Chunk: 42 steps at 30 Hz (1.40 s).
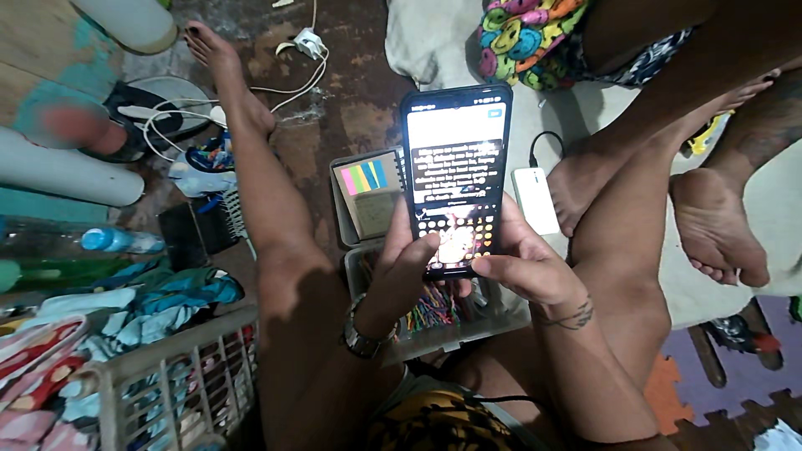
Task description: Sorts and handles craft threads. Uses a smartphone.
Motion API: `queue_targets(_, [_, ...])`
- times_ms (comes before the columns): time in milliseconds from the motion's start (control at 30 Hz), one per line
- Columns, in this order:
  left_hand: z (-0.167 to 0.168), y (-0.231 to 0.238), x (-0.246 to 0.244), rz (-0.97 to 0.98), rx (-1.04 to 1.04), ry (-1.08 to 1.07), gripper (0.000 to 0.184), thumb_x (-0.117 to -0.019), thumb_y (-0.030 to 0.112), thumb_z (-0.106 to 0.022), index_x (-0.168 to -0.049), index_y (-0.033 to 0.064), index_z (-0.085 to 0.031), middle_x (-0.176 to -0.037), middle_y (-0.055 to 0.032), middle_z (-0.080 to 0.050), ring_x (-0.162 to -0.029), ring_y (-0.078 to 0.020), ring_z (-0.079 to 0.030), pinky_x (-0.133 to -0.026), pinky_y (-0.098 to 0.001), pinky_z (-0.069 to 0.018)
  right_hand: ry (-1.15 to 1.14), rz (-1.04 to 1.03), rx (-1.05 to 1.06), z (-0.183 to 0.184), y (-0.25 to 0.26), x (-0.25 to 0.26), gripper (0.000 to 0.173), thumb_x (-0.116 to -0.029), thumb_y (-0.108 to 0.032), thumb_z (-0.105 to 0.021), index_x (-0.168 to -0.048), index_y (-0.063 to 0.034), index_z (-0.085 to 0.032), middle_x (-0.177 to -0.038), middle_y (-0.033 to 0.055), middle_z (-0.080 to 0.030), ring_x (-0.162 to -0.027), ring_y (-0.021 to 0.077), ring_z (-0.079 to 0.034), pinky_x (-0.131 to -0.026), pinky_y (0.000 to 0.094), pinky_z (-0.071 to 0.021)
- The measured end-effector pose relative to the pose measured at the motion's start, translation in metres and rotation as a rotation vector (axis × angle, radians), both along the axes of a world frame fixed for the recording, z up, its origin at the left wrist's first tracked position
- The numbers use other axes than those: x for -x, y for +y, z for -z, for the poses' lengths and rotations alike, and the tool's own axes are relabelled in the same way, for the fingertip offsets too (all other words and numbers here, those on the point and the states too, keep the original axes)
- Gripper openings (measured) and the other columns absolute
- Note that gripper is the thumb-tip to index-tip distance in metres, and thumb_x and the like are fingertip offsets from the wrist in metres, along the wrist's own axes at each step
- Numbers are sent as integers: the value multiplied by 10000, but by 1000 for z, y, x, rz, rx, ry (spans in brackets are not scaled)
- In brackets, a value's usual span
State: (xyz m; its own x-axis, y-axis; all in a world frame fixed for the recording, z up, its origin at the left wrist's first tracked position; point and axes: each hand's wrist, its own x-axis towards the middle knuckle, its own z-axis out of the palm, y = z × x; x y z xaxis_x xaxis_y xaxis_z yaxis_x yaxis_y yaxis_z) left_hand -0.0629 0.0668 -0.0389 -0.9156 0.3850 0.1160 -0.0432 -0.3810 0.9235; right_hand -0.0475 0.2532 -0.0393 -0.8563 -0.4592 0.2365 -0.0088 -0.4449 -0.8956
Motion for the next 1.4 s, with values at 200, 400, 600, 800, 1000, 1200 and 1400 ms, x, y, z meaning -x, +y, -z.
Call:
queue_targets(200, [3, 2, 1, -20, -36, 12, 396, -1023, 176, -403, -1407, 269, -404, -1119, 117, -676, -933, -3, -683, -797, -201, -591, 1, 11, -15, 1, 0, 0, 548, -962, -117, -598, -1434, -279, -372, -1204, -53, -669, -899, 78, -704, -700, 231, -614])
queue_targets(400, [3, 1, 0, -7, -42, -6, 426, -1021, 171, -396, -1431, 287, -400, -1135, 106, -683, -930, -14, -691, -782, -211, -600, 8, 6, -19, 1, 0, 0, 558, -957, -123, -600, -1438, -266, -355, -1207, -46, -666, -894, 82, -705, -690, 230, -613])
queue_targets(600, [4, 0, 1, 4, -41, 0, 428, -1024, 164, -384, -1435, 285, -391, -1139, 103, -678, -945, -12, -688, -797, -211, -597, 0, 1, -18, 2, 1, 0, 556, -961, -136, -607, -1439, -271, -357, -1207, -40, -666, -889, 85, -706, -686, 233, -615])
queue_targets(800, [4, 0, 1, -1, -29, -17, 424, -1014, 145, -384, -1414, 285, -404, -1128, 105, -682, -934, -14, -691, -780, -212, -599, -2, -4, -16, 1, 1, 0, 556, -959, -115, -602, -1437, -271, -364, -1199, -44, -667, -880, 73, -701, -694, 223, -610])
queue_targets(1000, [2, -7, 4, 93, -26, -74, 437, -1001, 144, -445, -1396, 324, -392, -1093, 80, -687, -839, -35, -706, -660, -207, -608, 0, 1, -45, 1, 1, -1, 630, -960, -159, -623, -1491, -278, -306, -1239, -51, -652, -981, 95, -696, -774, 255, -617])
queue_targets(1200, [3, -15, 6, 235, -56, -55, 540, -1010, 137, -497, -1486, 282, -288, -1141, 61, -675, -816, -50, -703, -671, -207, -612, 19, 32, -142, -2, 3, 0, 631, -955, -149, -603, -1494, -230, -284, -1209, -47, -643, -981, 74, -684, -834, 262, -608])
queue_targets(1400, [4, -13, 7, 295, -51, -122, 600, -949, 43, -503, -1476, 248, -303, -1075, 21, -693, -734, -76, -695, -583, -212, -597, -34, 179, -90, -5, 4, 2, 528, -978, -266, -596, -1466, -220, -399, -1209, -54, -673, -1033, 64, -674, -889, 274, -585])
